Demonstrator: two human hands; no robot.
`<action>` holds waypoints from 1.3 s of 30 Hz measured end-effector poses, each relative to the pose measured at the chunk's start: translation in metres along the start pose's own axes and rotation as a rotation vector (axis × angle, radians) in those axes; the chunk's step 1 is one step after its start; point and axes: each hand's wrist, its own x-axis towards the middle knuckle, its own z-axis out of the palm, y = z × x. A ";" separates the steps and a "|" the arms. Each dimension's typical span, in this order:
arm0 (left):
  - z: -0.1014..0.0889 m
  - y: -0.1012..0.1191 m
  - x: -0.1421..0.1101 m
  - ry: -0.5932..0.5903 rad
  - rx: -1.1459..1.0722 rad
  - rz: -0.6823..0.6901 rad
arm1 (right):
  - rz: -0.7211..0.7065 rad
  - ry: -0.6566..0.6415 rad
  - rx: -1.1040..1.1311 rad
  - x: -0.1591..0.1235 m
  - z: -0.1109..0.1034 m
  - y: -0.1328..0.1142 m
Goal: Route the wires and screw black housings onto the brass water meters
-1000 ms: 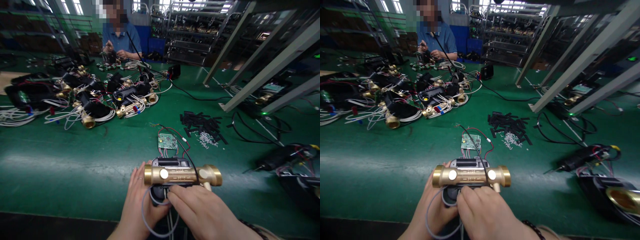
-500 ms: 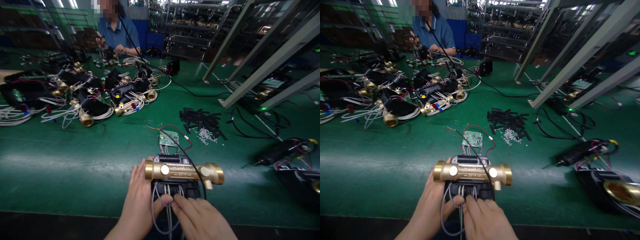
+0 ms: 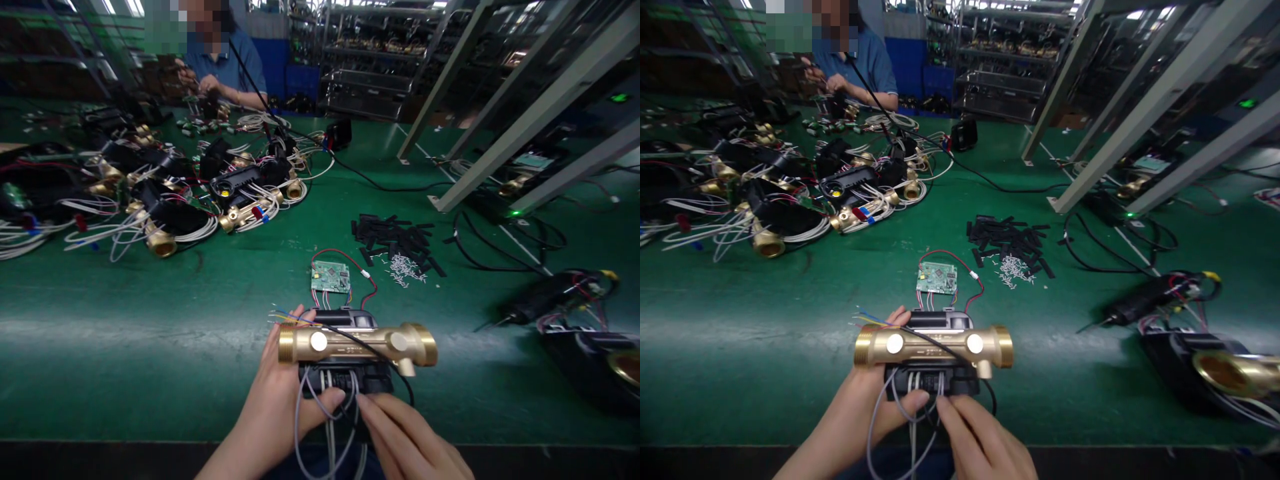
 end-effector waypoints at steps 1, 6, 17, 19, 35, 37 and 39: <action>0.000 0.000 -0.001 -0.001 -0.003 0.002 | -0.007 0.012 -0.006 0.004 0.002 -0.001; 0.000 -0.003 -0.004 -0.036 -0.043 -0.022 | -0.032 0.075 0.042 0.021 0.007 -0.003; 0.004 -0.001 0.002 0.013 -0.234 -0.140 | 0.017 0.195 0.070 0.049 0.006 -0.014; 0.003 0.001 0.003 0.018 -0.310 -0.173 | 0.019 0.204 0.096 0.051 0.010 -0.016; -0.008 0.007 0.006 -0.064 -0.353 -0.239 | 0.035 0.148 0.330 0.049 0.019 -0.017; -0.008 0.007 0.005 -0.063 -0.363 -0.220 | 0.066 0.138 0.327 0.052 0.019 -0.019; -0.007 0.005 0.004 -0.052 -0.366 -0.200 | 0.076 0.147 0.306 0.054 0.017 -0.021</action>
